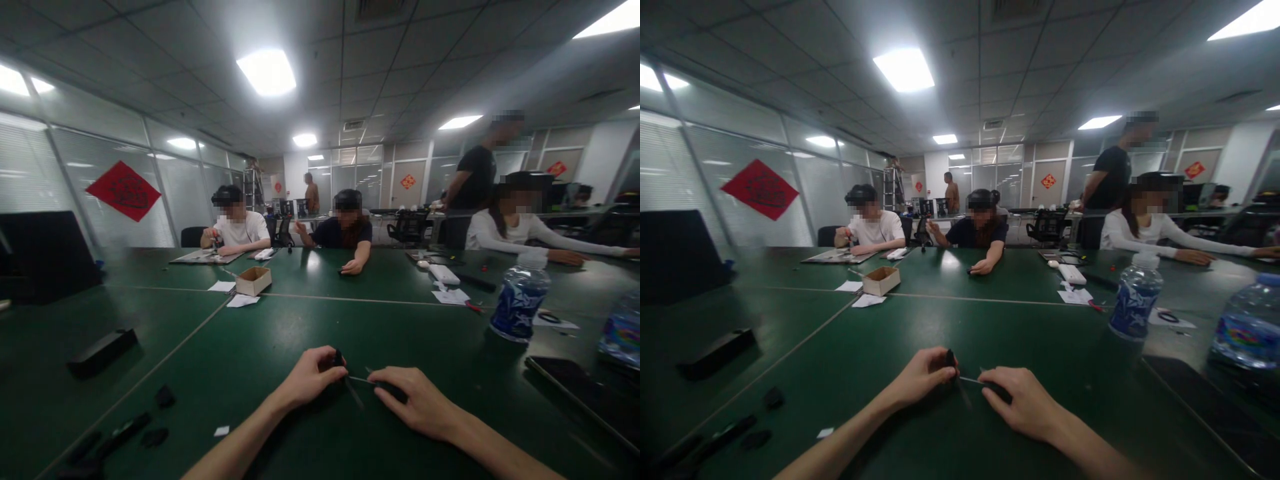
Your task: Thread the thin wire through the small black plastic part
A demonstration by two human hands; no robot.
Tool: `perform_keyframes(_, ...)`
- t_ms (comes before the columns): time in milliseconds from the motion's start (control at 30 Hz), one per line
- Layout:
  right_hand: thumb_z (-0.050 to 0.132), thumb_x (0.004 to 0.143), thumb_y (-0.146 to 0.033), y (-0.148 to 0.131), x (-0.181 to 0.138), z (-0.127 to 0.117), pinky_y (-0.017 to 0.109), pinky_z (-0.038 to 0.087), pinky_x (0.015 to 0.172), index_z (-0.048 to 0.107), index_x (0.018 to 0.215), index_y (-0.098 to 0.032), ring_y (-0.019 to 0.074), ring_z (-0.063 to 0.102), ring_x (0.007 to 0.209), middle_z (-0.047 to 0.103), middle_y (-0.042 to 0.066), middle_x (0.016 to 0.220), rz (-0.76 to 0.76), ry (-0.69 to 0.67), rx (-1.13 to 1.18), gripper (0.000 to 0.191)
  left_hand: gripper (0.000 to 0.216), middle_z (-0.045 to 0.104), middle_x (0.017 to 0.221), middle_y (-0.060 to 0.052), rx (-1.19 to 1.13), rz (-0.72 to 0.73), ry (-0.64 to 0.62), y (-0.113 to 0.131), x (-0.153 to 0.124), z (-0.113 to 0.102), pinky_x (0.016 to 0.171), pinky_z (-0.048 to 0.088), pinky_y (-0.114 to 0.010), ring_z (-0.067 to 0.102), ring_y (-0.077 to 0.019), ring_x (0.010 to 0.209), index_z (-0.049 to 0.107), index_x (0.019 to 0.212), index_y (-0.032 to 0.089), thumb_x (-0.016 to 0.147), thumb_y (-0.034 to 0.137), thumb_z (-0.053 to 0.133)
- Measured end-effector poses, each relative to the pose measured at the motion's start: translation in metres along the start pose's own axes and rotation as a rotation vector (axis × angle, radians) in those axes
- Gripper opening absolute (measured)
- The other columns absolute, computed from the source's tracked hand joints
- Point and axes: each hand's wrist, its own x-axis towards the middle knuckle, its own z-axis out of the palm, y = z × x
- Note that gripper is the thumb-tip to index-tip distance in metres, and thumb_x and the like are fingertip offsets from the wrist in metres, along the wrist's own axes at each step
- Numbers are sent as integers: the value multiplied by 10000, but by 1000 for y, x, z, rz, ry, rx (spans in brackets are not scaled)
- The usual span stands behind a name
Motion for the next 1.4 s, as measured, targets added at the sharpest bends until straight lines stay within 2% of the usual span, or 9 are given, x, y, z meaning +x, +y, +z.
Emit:
perform_keyframes(467,467,876,-270,2,-1,0,299,477,709,635,1066,-178,183,621,769,669,65,883,-26,-6,-8,270,288,643,917,-47,-9,6,5,-2,-1,-1,764,433,-300,577,-182,839,622,977,143,785,357,624)
perform_keyframes(667,456,894,-283,4,-1,2,286,475,703,629,1077,-187,171,620,765,668,59,881,-66,-4,-16,270,250,643,903,-46,-24,27,25,-7,3,0,717,438,-279,564,-155,774,598,982,141,810,322,585)
perform_keyframes(833,439,905,-291,5,-1,4,289,486,690,624,1101,-174,177,623,770,674,72,897,-38,31,-23,294,259,655,942,-65,-63,39,35,-10,4,0,707,451,-285,581,-167,802,585,1005,142,821,324,567)
perform_keyframes(1400,429,907,-298,7,0,5,273,475,649,638,1077,-169,165,595,711,653,67,849,-40,29,-29,298,272,662,995,-101,-95,11,-11,1,1,-1,734,452,-301,584,-170,823,588,1031,115,812,275,572)
